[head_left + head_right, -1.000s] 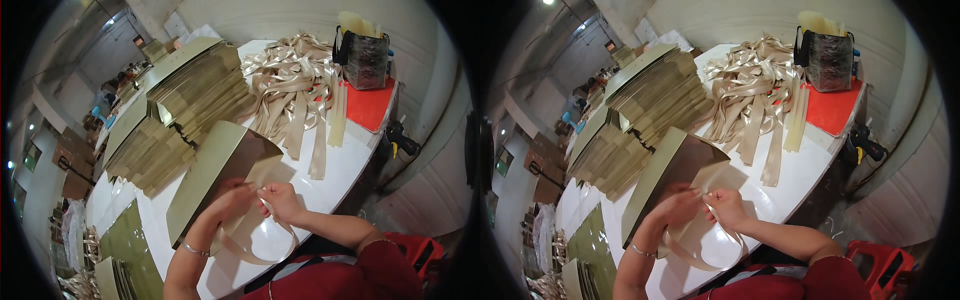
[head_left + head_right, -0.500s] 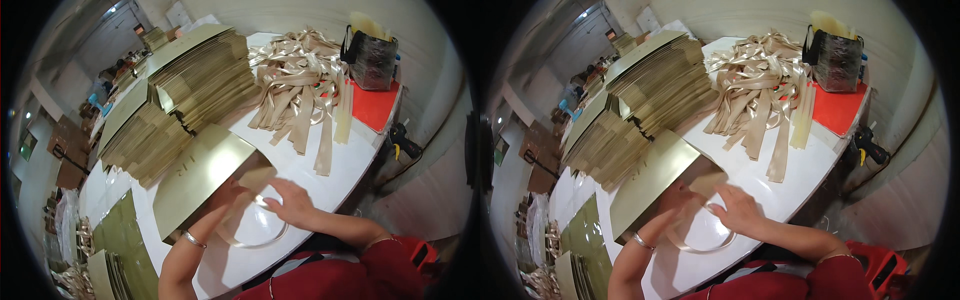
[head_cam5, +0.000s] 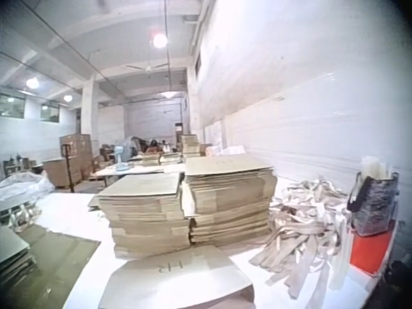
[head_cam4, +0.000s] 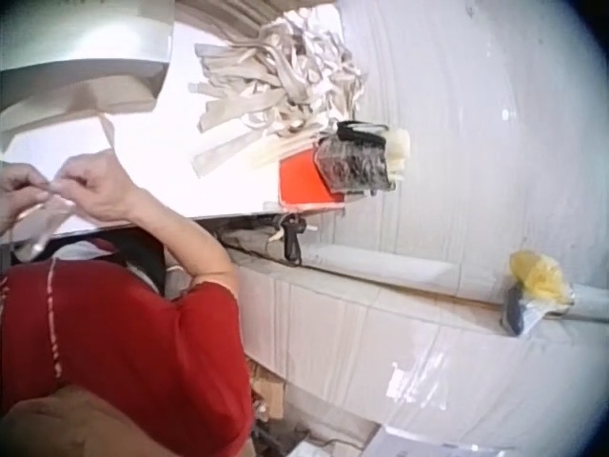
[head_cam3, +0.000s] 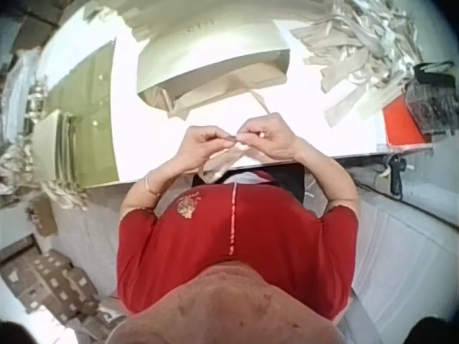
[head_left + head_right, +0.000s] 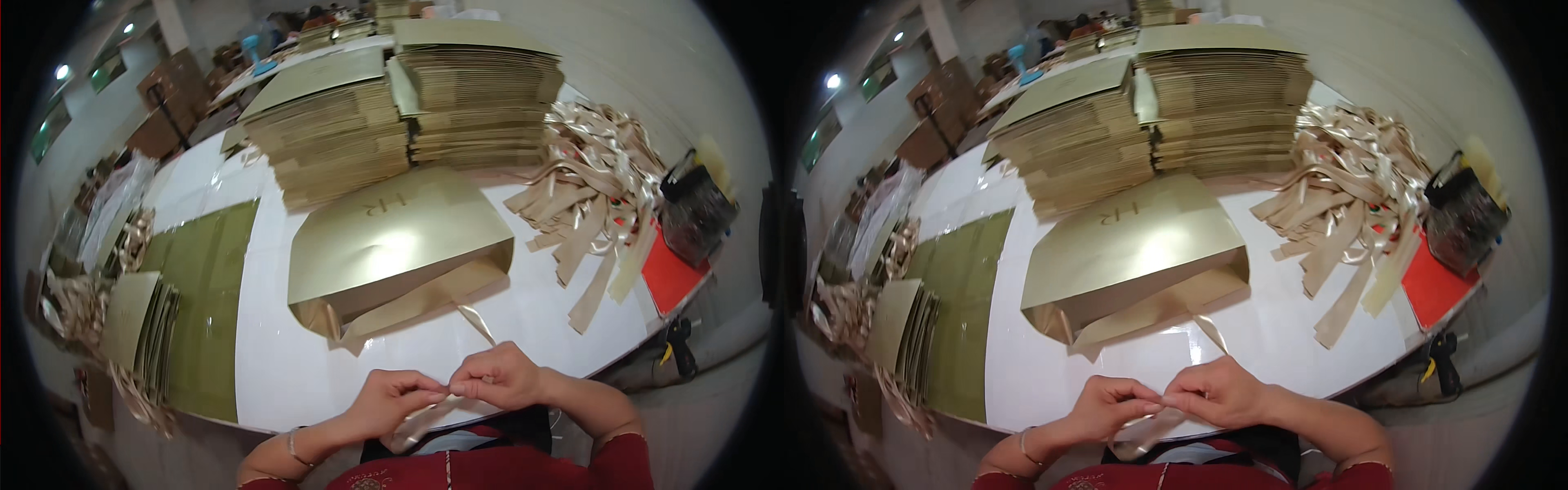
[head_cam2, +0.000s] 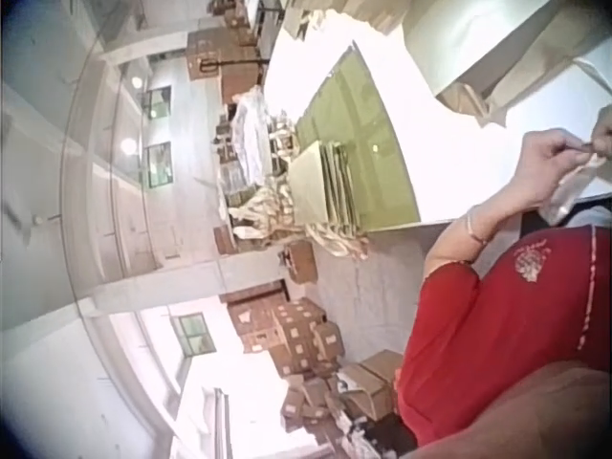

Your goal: The recorder is assembling gold gift bags by gluing ribbon handles onto them using a glue gun.

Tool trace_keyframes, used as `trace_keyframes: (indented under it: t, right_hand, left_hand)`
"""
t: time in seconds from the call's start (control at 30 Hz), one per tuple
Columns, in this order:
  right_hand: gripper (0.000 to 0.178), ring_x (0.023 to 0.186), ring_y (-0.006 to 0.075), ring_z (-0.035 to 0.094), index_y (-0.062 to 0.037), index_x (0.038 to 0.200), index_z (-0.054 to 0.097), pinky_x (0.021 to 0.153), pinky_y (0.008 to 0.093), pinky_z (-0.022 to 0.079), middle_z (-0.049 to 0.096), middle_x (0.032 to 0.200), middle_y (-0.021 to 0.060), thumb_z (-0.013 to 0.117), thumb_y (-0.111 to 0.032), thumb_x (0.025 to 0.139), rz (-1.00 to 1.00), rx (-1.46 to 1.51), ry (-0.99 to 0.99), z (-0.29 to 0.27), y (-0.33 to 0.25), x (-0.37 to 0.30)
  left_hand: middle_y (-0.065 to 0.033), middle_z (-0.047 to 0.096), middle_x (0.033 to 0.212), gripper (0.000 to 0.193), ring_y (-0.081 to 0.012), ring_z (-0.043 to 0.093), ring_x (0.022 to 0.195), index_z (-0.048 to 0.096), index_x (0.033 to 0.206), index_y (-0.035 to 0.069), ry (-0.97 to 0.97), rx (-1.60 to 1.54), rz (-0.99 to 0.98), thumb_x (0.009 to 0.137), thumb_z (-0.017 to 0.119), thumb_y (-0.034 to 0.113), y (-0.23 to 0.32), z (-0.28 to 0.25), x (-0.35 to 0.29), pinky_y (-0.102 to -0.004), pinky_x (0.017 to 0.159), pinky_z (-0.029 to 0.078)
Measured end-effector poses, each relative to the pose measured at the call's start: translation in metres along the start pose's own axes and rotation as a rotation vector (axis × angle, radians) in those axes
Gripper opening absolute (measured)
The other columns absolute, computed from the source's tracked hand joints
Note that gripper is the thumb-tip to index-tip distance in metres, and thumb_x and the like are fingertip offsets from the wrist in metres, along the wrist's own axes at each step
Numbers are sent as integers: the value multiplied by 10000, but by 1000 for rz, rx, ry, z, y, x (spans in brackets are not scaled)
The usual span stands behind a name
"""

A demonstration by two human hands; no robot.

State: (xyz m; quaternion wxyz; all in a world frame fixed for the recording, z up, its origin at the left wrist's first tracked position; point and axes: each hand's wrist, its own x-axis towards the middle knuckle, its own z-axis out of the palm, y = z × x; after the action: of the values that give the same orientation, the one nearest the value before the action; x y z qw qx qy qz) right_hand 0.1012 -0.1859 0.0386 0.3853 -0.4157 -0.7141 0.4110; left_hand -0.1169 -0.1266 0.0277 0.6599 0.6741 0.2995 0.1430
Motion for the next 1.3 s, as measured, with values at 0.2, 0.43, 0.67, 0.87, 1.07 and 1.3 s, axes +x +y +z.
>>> trace_keyframes:
  t: [0.2, 0.43, 0.67, 0.87, 1.07, 1.3]
  right_hand:
    - [244, 807, 269, 576, -62, 1007, 637, 714, 385, 456, 625, 950, 141, 599, -233, 836, -165, -744, -38, -11, 51, 121]
    - [452, 944, 212, 575, -53, 1126, 621, 867, 327, 415, 632, 1050, 108, 627, -340, 778, 538, -269, -461, -29, 64, 164]
    - [493, 967, 187, 571, -51, 1108, 635, 889, 284, 403, 633, 1058, 105, 687, -369, 735, 648, -110, -153, -26, 61, 154]
    - [457, 939, 188, 575, -45, 1050, 660, 879, 282, 406, 645, 1018, 103, 701, -369, 730, 610, -109, -117, -22, 53, 158]
    - [482, 987, 191, 555, -45, 1087, 637, 907, 282, 389, 629, 1044, 102, 666, -397, 758, 542, -180, -152, -21, 58, 153]
    - [511, 955, 171, 553, -40, 1105, 622, 867, 285, 404, 630, 999, 90, 671, -405, 750, 560, -356, -283, -30, 65, 152]
  left_hand:
    - [-76, 636, 800, 95, -115, 587, 672, 581, 886, -20, 488, -401, 25, 889, 571, 74, -58, -41, 34, -267, 659, 501]
    - [-146, 635, 813, 105, -216, 648, 697, 529, 933, -34, 502, -507, -23, 871, 564, 43, -42, -64, 37, -333, 655, 556]
    - [-124, 645, 813, 153, -140, 610, 585, 565, 911, -30, 473, -671, -168, 880, 585, 118, -33, -54, 37, -253, 529, 524]
    - [-56, 578, 587, 212, -65, 396, 371, 589, 802, 17, 648, -537, -100, 870, 621, 216, -44, -44, 47, -203, 348, 314]
    - [-49, 562, 540, 241, -78, 382, 333, 564, 778, 17, 654, -590, -86, 894, 587, 226, -42, -28, 55, -200, 319, 276]
    - [-93, 591, 611, 297, -149, 545, 456, 543, 812, 7, 503, -469, -158, 941, 497, 270, -46, -25, 64, -288, 427, 472]
